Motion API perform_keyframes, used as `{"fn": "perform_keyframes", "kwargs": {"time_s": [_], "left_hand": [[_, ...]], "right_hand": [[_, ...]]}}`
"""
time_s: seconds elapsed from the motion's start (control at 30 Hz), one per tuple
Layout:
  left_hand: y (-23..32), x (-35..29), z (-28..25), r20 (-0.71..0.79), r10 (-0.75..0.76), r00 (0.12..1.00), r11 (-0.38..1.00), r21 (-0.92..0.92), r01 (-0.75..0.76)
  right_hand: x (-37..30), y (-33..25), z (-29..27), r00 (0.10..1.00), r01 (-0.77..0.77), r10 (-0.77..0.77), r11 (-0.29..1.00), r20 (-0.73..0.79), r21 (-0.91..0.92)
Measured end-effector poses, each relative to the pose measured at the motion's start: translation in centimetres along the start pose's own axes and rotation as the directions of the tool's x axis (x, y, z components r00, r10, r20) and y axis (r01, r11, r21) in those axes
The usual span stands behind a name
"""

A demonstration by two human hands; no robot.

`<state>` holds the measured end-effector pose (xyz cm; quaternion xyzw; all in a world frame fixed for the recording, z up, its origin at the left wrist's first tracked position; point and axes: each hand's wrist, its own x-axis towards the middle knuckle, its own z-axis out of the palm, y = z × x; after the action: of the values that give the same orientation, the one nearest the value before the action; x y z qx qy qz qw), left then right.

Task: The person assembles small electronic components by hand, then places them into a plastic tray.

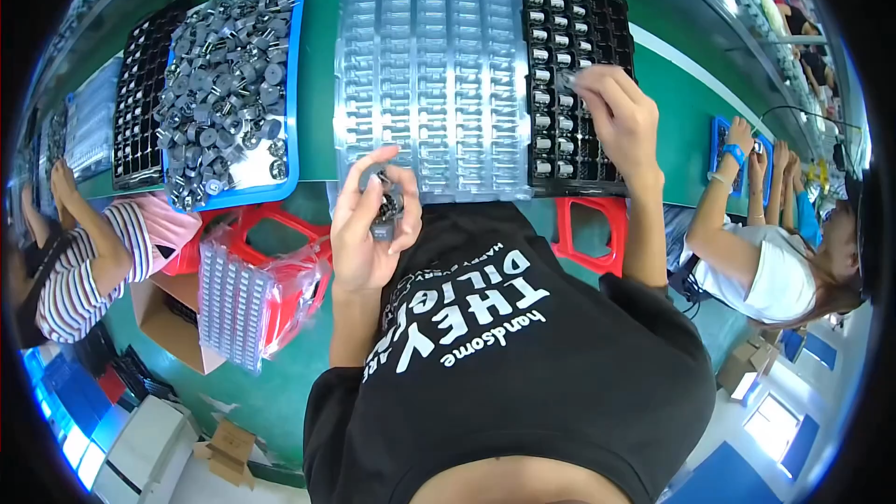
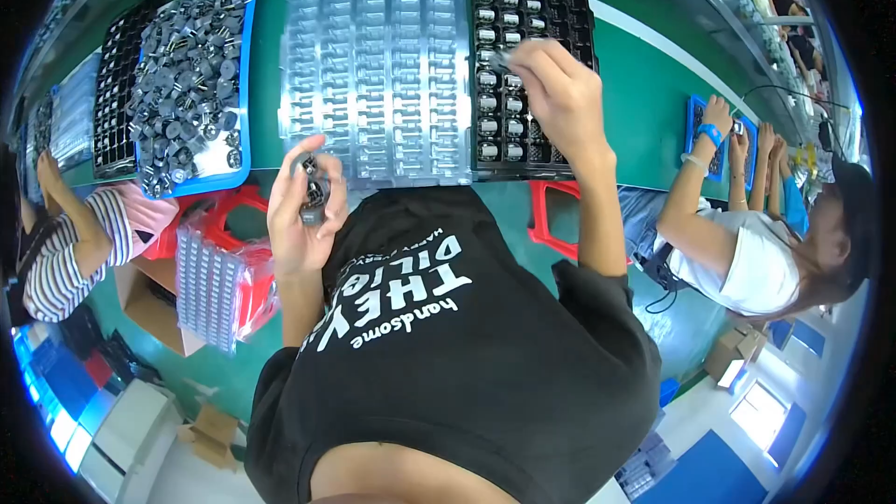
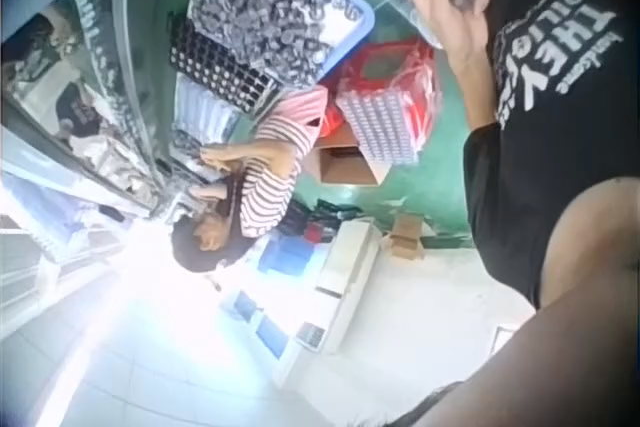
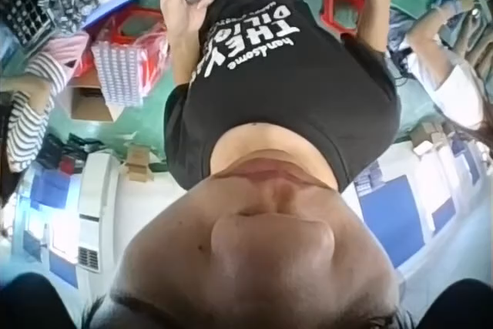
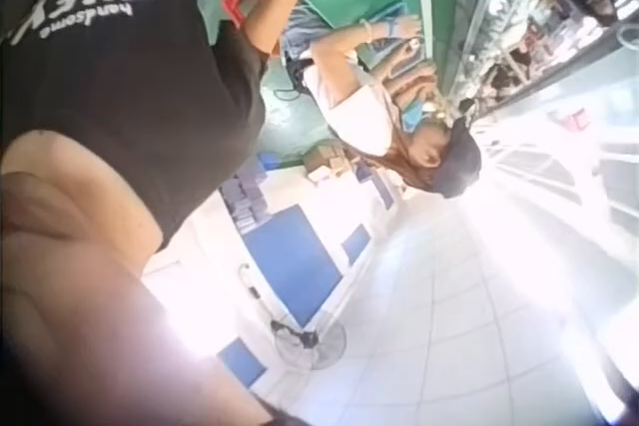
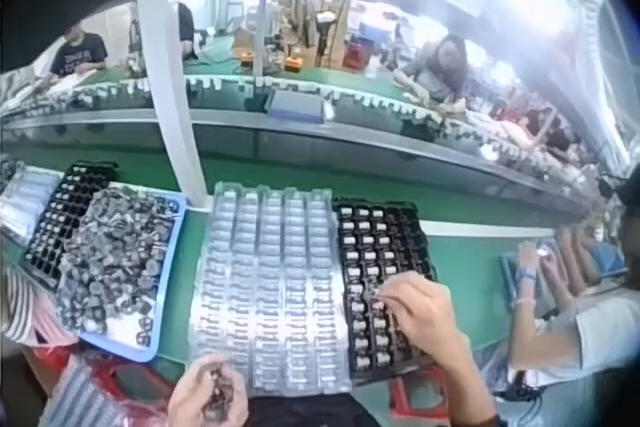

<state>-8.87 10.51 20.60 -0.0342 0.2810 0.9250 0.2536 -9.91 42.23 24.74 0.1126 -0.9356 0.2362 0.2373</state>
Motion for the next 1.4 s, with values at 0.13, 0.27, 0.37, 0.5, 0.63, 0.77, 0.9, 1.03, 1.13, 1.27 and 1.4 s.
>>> {"fn": "perform_keyframes", "kwargs": {"time_s": [0.13, 0.27, 0.37, 0.5, 0.63, 0.77, 0.9, 1.03, 1.13, 1.27, 1.4], "left_hand": [[-0.7, 0.3, -1.0, 0.072, -0.075, 0.995, 0.994, 0.081, 0.069], [-1.4, 0.5, -1.0, 0.075, -0.118, 0.99, 0.991, 0.078, 0.112], [-1.6, 0.6, -0.4, 0.036, -0.095, 0.995, 0.99, 0.105, 0.091], [-1.4, 0.5, -0.1, 0.025, -0.046, 0.999, 0.998, 0.035, 0.045], [-1.2, 0.2, -0.6, 0.007, -0.021, 1.0, 1.0, 0.002, 0.021], [-1.2, -0.1, -1.4, -0.044, 0.001, 0.999, 0.996, 0.093, 0.003], [-1.2, 0.2, -2.9, 0.038, -0.016, 0.999, 0.995, 0.1, 0.012], [-0.8, -0.3, -2.9, 0.089, 0.004, 0.996, 0.991, 0.133, -0.016], [-0.6, -0.9, -2.5, 0.126, 0.036, 0.991, 0.979, 0.192, -0.06], [-0.9, -2.0, -2.9, 0.087, 0.073, 0.994, 0.984, 0.159, -0.086], [-0.7, -3.1, -3.1, 0.014, 0.047, 0.999, 0.988, 0.147, -0.049]], "right_hand": [[-4.4, 2.0, -1.7, 0.99, -0.124, 0.136, 0.964, 0.038, -0.235], [-5.5, 3.0, -1.8, 0.987, -0.11, 0.136, 0.958, 0.08, -0.266], [-6.2, 3.2, -1.1, 0.978, -0.065, 0.119, 0.954, 0.173, -0.292], [-7.8, 3.8, -0.2, 0.956, -0.051, 0.145, 0.938, 0.254, -0.343], [-7.8, 3.3, -0.1, 0.972, -0.048, 0.11, 0.958, 0.208, -0.282], [-6.5, 2.8, -0.7, 0.967, -0.089, 0.146, 0.961, 0.207, -0.262], [-1.1, 2.2, -0.1, 0.991, 0.024, -0.001, 0.985, 0.133, -0.173], [7.8, 2.0, 3.6, 0.954, 0.272, -0.268, 0.962, 0.131, -0.011], [14.2, 3.8, 7.7, 0.92, 0.342, -0.344, 0.939, 0.186, 0.045], [19.3, 3.9, 12.7, 0.894, 0.348, -0.37, 0.928, 0.252, 0.13], [21.8, 3.5, 15.4, 0.845, 0.365, -0.304, 0.929, 0.439, -0.059]]}}
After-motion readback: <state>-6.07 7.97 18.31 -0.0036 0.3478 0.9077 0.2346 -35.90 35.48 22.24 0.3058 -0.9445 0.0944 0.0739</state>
